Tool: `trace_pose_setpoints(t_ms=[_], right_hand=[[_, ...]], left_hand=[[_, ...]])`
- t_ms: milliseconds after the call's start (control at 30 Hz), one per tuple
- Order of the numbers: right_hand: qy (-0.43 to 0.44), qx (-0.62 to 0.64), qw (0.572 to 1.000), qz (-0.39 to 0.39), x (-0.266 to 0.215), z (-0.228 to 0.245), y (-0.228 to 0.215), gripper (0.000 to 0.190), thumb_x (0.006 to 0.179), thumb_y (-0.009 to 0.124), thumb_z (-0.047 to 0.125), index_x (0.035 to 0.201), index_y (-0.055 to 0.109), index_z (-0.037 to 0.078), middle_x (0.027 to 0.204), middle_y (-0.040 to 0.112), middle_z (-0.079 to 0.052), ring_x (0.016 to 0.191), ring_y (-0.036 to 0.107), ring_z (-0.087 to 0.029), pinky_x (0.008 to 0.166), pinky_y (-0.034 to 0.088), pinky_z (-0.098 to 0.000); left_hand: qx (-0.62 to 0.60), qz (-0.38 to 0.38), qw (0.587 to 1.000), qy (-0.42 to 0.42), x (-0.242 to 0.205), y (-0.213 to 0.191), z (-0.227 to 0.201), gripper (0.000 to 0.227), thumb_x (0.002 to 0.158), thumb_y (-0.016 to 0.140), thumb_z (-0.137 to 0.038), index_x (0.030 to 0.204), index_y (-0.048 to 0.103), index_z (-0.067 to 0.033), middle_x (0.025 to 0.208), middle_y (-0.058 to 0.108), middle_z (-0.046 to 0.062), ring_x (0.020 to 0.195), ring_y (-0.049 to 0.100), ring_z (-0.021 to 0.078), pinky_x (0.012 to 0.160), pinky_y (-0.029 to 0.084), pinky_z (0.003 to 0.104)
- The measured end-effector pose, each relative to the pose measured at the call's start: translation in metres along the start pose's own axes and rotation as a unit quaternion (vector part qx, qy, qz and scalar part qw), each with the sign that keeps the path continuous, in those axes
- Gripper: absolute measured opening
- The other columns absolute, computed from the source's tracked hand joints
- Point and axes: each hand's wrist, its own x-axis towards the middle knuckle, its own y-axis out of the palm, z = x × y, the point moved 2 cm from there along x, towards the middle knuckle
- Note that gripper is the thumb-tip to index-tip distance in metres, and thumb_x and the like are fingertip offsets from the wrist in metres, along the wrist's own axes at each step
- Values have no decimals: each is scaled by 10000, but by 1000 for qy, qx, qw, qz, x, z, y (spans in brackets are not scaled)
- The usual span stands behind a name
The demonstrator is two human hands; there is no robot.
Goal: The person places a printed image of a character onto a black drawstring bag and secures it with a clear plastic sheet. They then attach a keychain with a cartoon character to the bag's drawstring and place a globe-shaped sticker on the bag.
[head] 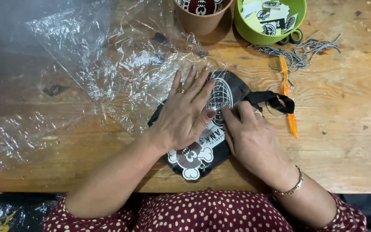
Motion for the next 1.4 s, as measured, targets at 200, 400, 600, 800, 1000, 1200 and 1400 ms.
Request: trace_pose_setpoints(t_ms=[200, 400, 600, 800, 1000, 1200, 1400], right_hand=[[-9, 9, 995, -104, 3, -3, 15, 432, 1047, 525, 401, 1325, 681, 110, 967, 558, -57, 719, 704, -298, 618, 547, -379], [-34, 40, 985, -164, 0, -1, 20, 364, 956, 637, 367, 1178, 714, 89, 991, 604, -80, 717, 674, -339, 636, 533, -415], [-3, -41, 986, -161, -2, 3, 6, 278, 932, 646, 360, 1115, 726, 167, 983, 581, -53, 703, 666, -349, 639, 532, -424], [-49, -31, 986, -156, -7, -7, 41, 336, 954, 562, 395, 1131, 712, 152, 932, 552, -52, 702, 660, -334, 613, 516, -407], [-86, 10, 979, -184, -6, -11, 60, 415, 1013, 424, 404, 1143, 716, 138, 887, 553, -38, 707, 655, -309, 602, 508, -384], [-43, 4, 987, -153, -2, -2, 26, 382, 984, 472, 450, 1125, 708, 184, 1072, 563, -57, 837, 602, -339, 660, 502, -409], [-69, -17, 985, -160, 1, -9, 38, 279, 933, 574, 373, 1056, 717, 168, 1070, 562, -80, 918, 571, -353, 663, 478, -416]], left_hand=[[-6, -9, 999, 33, -2, 1, -4, 893, 1003, 59, -642, 1574, 337, -15, 1680, 156, 227, 1558, 54, 393, 1246, -47, 579], [16, -52, 996, 64, -6, 10, -6, 838, 1013, 151, -648, 1613, 273, -76, 1711, 83, 161, 1576, 10, 405, 1263, -51, 606], [5, -63, 995, 75, -8, 13, -3, 837, 1011, 185, -646, 1589, 295, -50, 1692, 162, 183, 1573, 43, 389, 1263, -64, 592], [8, -43, 996, 76, -8, 2, -15, 919, 992, 164, -680, 1486, 442, 44, 1578, 382, 286, 1541, 176, 415, 1251, -39, 573], [12, -30, 995, 91, -11, 6, -20, 945, 986, 217, -684, 1471, 421, 101, 1481, 473, 353, 1513, 252, 468, 1251, -19, 589], [14, -30, 996, 82, -12, 3, -21, 965, 968, 226, -717, 1457, 449, 84, 1466, 492, 339, 1503, 285, 456, 1254, 30, 571], [18, -38, 995, 96, -13, 10, -21, 956, 967, 244, -713, 1440, 469, 87, 1477, 485, 332, 1501, 295, 448, 1259, 60, 565]])
